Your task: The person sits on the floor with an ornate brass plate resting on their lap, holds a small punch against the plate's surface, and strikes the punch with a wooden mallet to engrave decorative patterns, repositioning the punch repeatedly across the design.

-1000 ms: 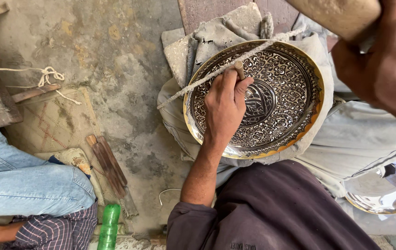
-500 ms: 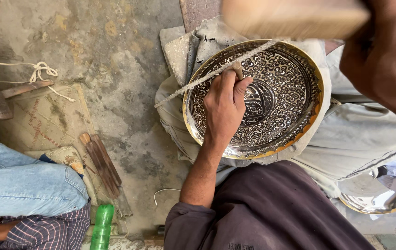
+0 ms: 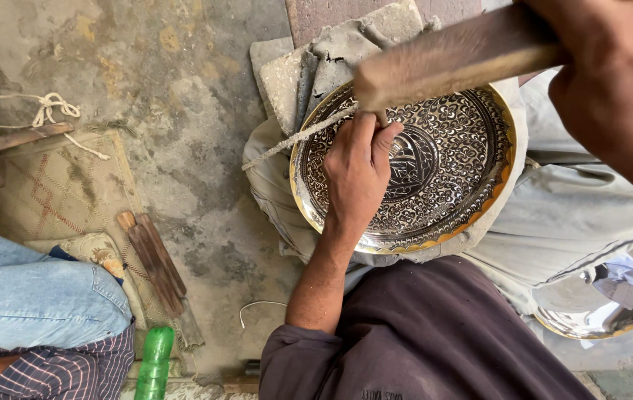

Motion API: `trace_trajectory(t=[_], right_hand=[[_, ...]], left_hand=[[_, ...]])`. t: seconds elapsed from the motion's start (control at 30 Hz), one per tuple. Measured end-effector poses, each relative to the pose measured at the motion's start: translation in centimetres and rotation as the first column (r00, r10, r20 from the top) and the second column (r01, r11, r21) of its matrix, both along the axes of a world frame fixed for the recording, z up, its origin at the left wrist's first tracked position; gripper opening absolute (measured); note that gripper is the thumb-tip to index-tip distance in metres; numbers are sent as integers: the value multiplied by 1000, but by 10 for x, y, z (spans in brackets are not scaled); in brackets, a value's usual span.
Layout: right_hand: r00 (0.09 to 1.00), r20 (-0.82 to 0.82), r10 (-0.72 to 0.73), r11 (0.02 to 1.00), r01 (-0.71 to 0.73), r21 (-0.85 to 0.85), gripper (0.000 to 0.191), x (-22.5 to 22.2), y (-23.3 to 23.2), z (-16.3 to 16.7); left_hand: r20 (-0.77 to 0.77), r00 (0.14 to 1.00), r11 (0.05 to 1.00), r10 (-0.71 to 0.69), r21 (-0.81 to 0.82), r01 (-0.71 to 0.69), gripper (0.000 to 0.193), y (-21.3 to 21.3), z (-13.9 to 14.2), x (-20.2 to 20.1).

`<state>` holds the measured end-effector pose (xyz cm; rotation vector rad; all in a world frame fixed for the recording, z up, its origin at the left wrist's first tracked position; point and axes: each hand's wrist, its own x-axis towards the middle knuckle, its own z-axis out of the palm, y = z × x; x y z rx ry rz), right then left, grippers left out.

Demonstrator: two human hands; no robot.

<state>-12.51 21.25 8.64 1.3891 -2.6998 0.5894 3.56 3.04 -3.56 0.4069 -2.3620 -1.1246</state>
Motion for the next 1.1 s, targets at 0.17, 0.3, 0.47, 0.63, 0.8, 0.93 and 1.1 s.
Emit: trace_trajectory(t=[0.17, 0.3, 0.47, 0.63, 0.8, 0.93, 1.1], right_hand=[[994, -53, -96, 992, 100, 78, 25, -5, 5, -12], [999, -45, 22, 999, -24, -44, 36, -5, 7, -12], [997, -79, -17, 996, 24, 82, 31, -4, 7, -10], [1000, -12, -6, 1000, 6, -25, 34, -6, -4, -6], [997, -25, 77, 994, -75, 78, 33, -9, -5, 5], [964, 266, -27, 991, 60, -116, 19, -9, -9, -12], [1000, 12, 10, 1000, -10, -7, 21, -12, 6, -28]], left_hand=[[-68, 998, 1000, 5, 18, -4, 24, 1, -4, -1], [-17, 999, 999, 33, -6, -33, 22, 1, -3, 1], [-58, 998, 999, 22, 36, -20, 22, 2, 0, 0], [-75, 996, 999, 46, -8, -47, 21, 2, 3, 1], [-90, 995, 998, 44, 39, -40, 28, 3, 2, 0], [-41, 998, 999, 50, 21, -49, 21, 3, -1, 4], [-23, 1000, 998, 22, 52, -20, 26, 2, -8, 0]])
